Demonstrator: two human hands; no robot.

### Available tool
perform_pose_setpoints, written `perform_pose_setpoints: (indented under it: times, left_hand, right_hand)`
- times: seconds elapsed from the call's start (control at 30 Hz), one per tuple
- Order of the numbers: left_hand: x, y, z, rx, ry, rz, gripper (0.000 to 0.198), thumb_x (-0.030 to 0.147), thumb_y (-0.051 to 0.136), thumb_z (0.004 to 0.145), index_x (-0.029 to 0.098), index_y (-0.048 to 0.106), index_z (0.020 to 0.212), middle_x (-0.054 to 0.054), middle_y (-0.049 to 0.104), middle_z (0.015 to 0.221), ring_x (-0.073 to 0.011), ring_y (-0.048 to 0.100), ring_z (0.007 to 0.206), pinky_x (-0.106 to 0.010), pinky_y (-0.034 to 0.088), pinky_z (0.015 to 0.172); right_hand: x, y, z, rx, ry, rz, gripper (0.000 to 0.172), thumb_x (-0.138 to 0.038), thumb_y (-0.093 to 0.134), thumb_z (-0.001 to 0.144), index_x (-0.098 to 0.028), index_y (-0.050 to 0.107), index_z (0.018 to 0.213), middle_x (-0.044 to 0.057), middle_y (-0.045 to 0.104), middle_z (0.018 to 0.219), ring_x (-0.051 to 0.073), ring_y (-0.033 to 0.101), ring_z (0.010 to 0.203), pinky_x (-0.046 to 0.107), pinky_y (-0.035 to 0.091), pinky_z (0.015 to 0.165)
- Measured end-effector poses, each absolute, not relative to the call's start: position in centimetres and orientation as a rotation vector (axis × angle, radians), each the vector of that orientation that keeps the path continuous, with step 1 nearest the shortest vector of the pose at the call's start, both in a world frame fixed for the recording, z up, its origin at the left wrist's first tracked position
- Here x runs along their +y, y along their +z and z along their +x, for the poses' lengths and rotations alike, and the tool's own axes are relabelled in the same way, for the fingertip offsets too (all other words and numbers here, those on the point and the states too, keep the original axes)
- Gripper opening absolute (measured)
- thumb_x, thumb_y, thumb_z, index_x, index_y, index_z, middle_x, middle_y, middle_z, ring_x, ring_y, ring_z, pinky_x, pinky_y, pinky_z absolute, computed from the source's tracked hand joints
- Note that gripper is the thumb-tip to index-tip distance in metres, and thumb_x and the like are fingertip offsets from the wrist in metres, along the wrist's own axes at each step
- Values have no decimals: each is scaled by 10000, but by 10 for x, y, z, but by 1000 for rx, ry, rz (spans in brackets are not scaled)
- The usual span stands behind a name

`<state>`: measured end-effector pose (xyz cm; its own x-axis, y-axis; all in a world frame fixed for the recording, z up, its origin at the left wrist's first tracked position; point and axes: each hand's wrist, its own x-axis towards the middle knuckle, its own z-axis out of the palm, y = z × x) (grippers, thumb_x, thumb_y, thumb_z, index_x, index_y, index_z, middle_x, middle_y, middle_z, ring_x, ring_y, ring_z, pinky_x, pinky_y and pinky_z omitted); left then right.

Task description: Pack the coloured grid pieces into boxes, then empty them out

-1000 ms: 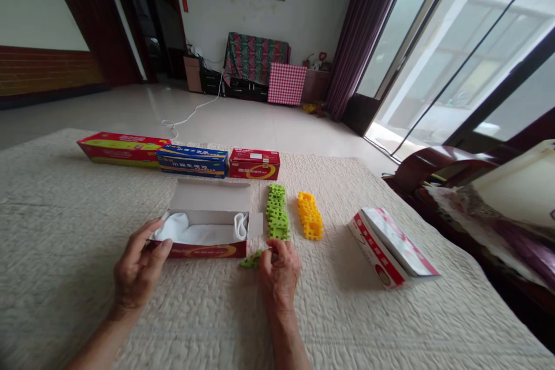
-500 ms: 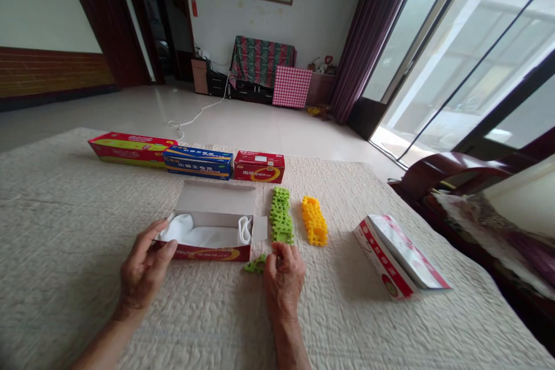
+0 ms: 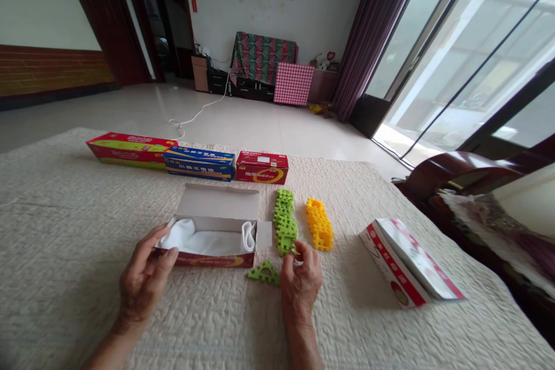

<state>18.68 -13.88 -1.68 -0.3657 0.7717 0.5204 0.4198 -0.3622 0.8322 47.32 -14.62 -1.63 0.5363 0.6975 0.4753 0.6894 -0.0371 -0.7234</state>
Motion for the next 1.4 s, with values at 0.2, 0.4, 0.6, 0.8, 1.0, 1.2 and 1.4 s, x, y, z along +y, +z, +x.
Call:
perform_pose_setpoints:
  times: [0.2, 0.4, 0.6, 0.8, 1.0, 1.2, 1.4]
  left_hand:
    - [-140, -16, 188, 1543, 1786, 1510, 410, 393, 681, 826, 236, 618, 1199, -75, 582, 1343, -279, 534, 1276, -422, 414, 1106]
    - [-145, -20, 186, 1548, 1739, 1469, 411, 384, 675, 830, 237, 613, 1209, -74, 555, 1380, -288, 499, 1313, -425, 407, 1115]
    - [-149, -22, 184, 1501, 1689, 1533, 436, 366, 650, 853, 236, 577, 1263, -94, 511, 1425, -301, 459, 1348, -467, 390, 1126]
    - [-149, -20, 187, 1520, 1661, 1581, 477, 409, 638, 862, 239, 545, 1298, -106, 508, 1422, -314, 473, 1334, -504, 381, 1127]
    - [-149, -20, 190, 1524, 1681, 1592, 465, 384, 634, 867, 231, 537, 1295, -123, 507, 1421, -314, 478, 1330, -498, 416, 1095]
    - [-150, -19, 191, 1555, 1614, 1617, 566, 340, 680, 821, 231, 490, 1343, -133, 469, 1451, -328, 447, 1350, -526, 398, 1099]
    - [-147, -14, 193, 1599, 1570, 1722, 751, 372, 736, 756, 224, 408, 1415, -150, 442, 1477, -350, 424, 1367, -564, 367, 1115]
  right_hand:
    - [-149, -15, 471, -1155, -6, -1747, 272, -285, 511, 769, -161, 673, 949, 44, 625, 842, 142, 563, 572, 279, 482, 574]
    - [-153, -15, 468, -1173, -9, -1758, 256, -256, 513, 787, -167, 656, 980, 50, 608, 890, 151, 596, 660, 261, 499, 570]
    - [-154, -13, 465, -1144, -40, -1809, 278, -239, 512, 806, -167, 634, 1045, 77, 612, 998, 162, 617, 751, 263, 521, 604]
    - [-153, -13, 466, -1136, -46, -1845, 317, -251, 517, 819, -159, 616, 1106, 97, 616, 1046, 170, 630, 762, 272, 520, 588]
    - [-158, -15, 470, -1184, -26, -1767, 275, -256, 524, 833, -178, 620, 1079, 75, 589, 1037, 163, 610, 785, 261, 521, 593]
    - [-158, -11, 469, -1222, 23, -1724, 251, -242, 528, 841, -203, 608, 1076, 59, 585, 1051, 152, 594, 792, 249, 515, 592]
    - [-157, -9, 469, -1181, 22, -1743, 253, -232, 518, 839, -204, 610, 1074, 58, 584, 1042, 145, 588, 769, 244, 503, 577]
